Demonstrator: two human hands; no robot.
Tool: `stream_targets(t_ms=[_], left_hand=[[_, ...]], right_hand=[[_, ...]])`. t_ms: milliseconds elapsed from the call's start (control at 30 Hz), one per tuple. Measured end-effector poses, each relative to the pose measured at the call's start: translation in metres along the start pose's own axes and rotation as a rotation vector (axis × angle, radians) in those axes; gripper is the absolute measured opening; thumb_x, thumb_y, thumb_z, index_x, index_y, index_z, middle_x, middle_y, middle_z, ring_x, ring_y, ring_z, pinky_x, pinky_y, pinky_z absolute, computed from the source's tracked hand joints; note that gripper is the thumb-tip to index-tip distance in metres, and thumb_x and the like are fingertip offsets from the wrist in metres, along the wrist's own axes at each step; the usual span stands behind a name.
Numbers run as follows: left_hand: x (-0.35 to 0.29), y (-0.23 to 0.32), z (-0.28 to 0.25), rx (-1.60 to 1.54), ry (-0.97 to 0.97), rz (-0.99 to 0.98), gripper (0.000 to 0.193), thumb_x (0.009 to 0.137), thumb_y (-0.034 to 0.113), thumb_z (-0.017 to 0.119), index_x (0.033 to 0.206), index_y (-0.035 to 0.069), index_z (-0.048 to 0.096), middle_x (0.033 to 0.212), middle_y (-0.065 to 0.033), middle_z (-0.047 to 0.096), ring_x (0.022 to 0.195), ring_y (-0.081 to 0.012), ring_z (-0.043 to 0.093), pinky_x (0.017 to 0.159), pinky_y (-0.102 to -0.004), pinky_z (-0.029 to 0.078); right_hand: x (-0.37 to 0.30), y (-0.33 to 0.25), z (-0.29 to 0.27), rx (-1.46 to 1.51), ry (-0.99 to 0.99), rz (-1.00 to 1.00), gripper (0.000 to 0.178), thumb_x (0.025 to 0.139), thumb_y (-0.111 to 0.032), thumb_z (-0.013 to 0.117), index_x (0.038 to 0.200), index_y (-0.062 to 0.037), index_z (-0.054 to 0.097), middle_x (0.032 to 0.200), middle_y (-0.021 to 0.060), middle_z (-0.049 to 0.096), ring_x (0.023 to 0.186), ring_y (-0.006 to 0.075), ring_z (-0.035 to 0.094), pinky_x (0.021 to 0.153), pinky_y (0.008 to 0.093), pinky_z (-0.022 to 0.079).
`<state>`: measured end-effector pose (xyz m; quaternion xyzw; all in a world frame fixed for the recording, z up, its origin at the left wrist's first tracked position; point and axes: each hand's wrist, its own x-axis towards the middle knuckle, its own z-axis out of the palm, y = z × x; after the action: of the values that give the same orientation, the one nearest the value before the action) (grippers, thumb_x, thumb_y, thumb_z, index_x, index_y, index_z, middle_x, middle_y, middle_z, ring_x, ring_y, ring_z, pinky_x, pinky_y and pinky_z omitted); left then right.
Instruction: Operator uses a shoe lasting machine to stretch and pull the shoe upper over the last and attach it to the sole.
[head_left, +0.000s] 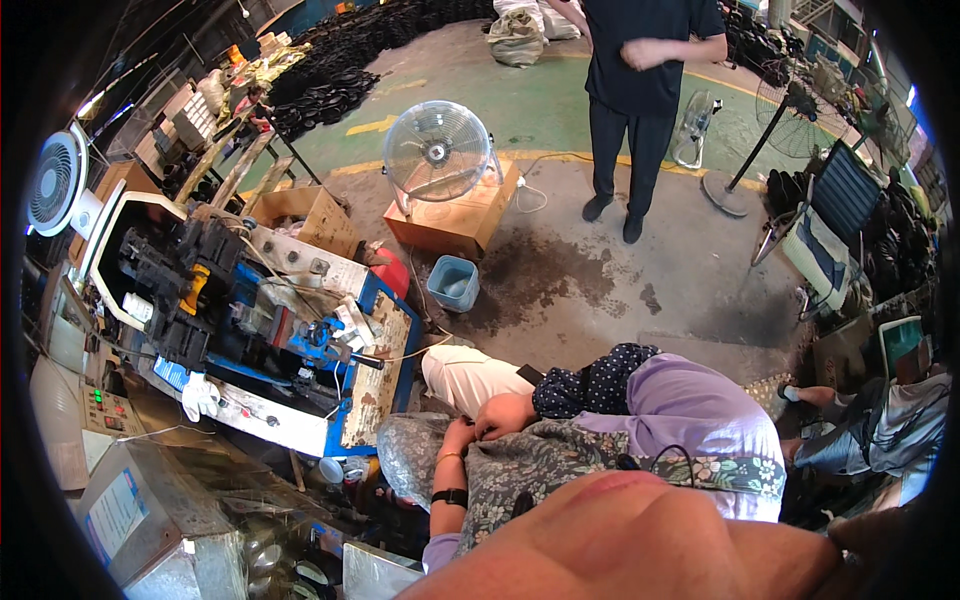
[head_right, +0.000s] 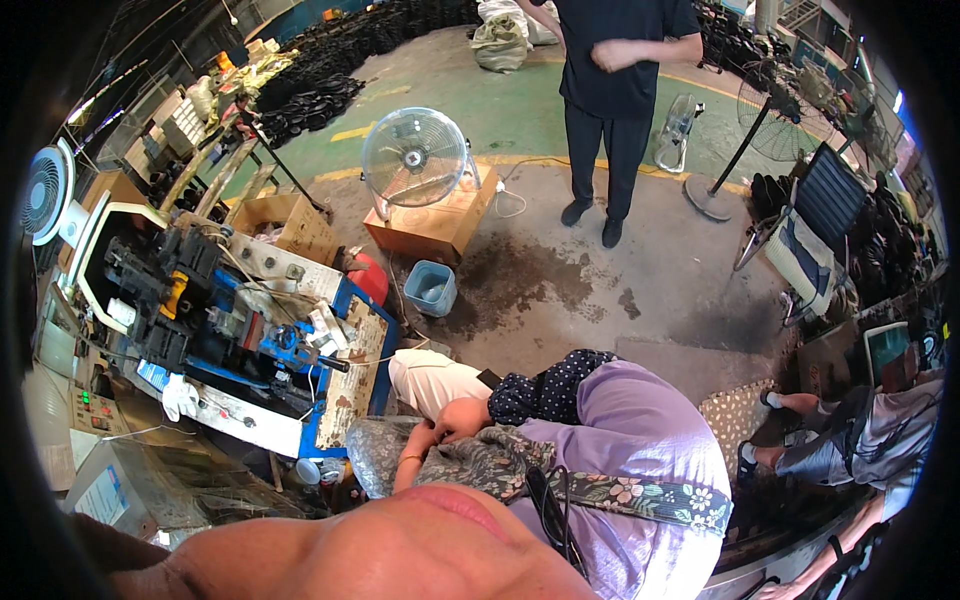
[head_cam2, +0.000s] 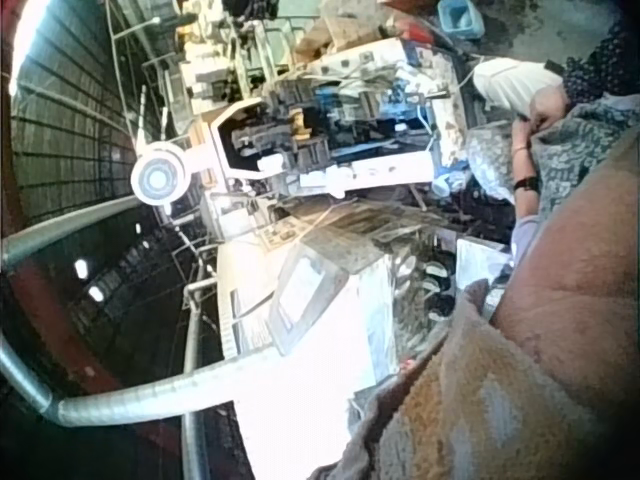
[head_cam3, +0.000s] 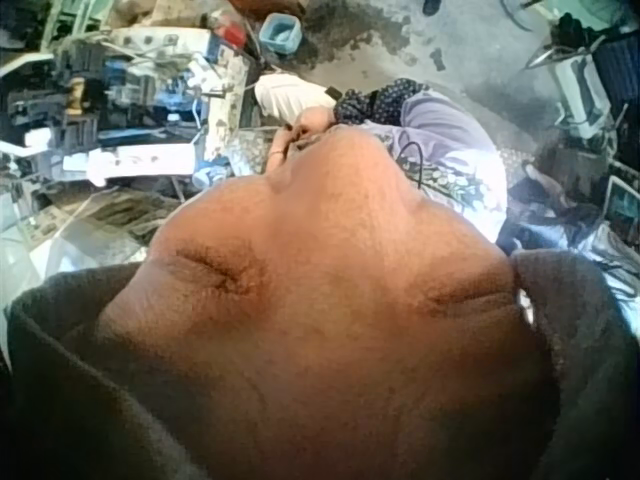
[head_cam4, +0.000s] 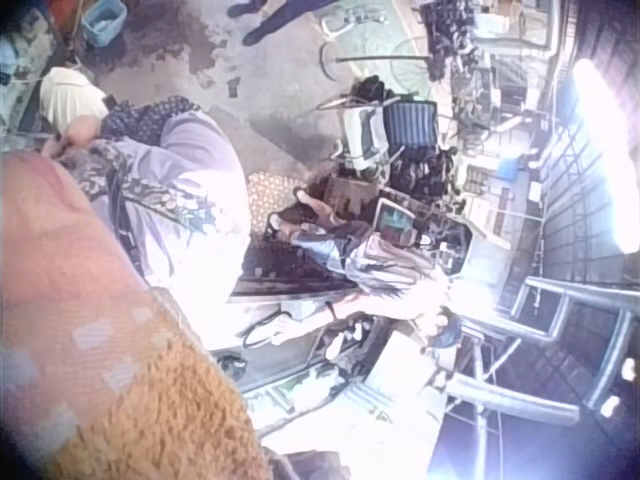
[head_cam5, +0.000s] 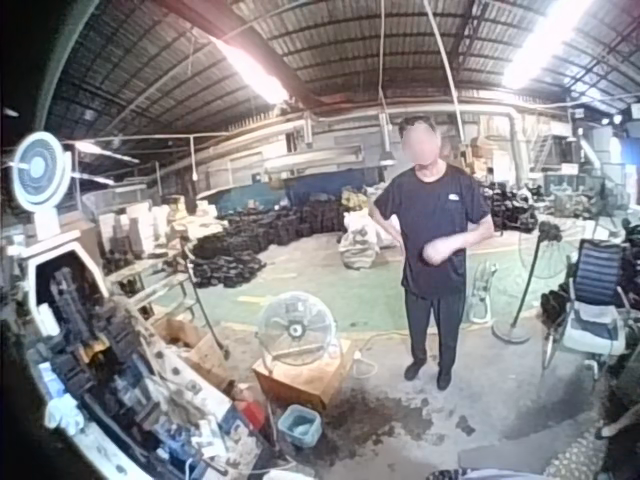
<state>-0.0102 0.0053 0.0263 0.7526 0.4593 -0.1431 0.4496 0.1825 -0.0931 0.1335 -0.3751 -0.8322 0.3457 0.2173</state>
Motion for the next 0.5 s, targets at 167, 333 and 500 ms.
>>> stream_targets(t_ms=[167, 333, 500], left_hand=[[-0.0010, 0.0008, 0.0016, -0.023, 0.043, 0.029, 0.058, 0.072, 0.038, 0.074, 0.110, -0.004, 0.064, 0.110, -0.0265, 0.066, 0.103, -0.0370, 0.064, 0.082, -0.0411, 0.049], [0.0017, -0.0028, 0.0019, -0.039, 0.033, -0.006, 0.056, 0.072, 0.040, 0.073, 0.107, -0.004, 0.065, 0.099, -0.0247, 0.069, 0.095, -0.0349, 0.068, 0.077, -0.0410, 0.051], [0.0021, -0.0044, 0.0018, 0.038, 0.094, 0.090, 0.057, 0.073, 0.042, 0.072, 0.107, -0.004, 0.065, 0.098, -0.0248, 0.069, 0.094, -0.0352, 0.068, 0.077, -0.0416, 0.051]], right_hand=[[-0.0003, -0.0035, -0.0027, -0.015, -0.003, 0.007, 0.022, 0.084, -0.027, 0.064, 0.098, -0.0118, 0.071, 0.094, 0.0131, 0.069, 0.088, 0.0342, 0.064, 0.076, 0.0439, 0.049], [0.0014, -0.0016, -0.0023, -0.025, -0.030, 0.031, 0.022, 0.084, -0.026, 0.064, 0.098, -0.0111, 0.071, 0.093, 0.0127, 0.069, 0.087, 0.0338, 0.064, 0.076, 0.0440, 0.049], [0.0024, 0.0010, -0.0007, -0.005, -0.011, -0.020, 0.022, 0.084, -0.026, 0.065, 0.098, -0.0111, 0.071, 0.092, 0.0121, 0.069, 0.086, 0.0335, 0.064, 0.076, 0.0439, 0.050]])
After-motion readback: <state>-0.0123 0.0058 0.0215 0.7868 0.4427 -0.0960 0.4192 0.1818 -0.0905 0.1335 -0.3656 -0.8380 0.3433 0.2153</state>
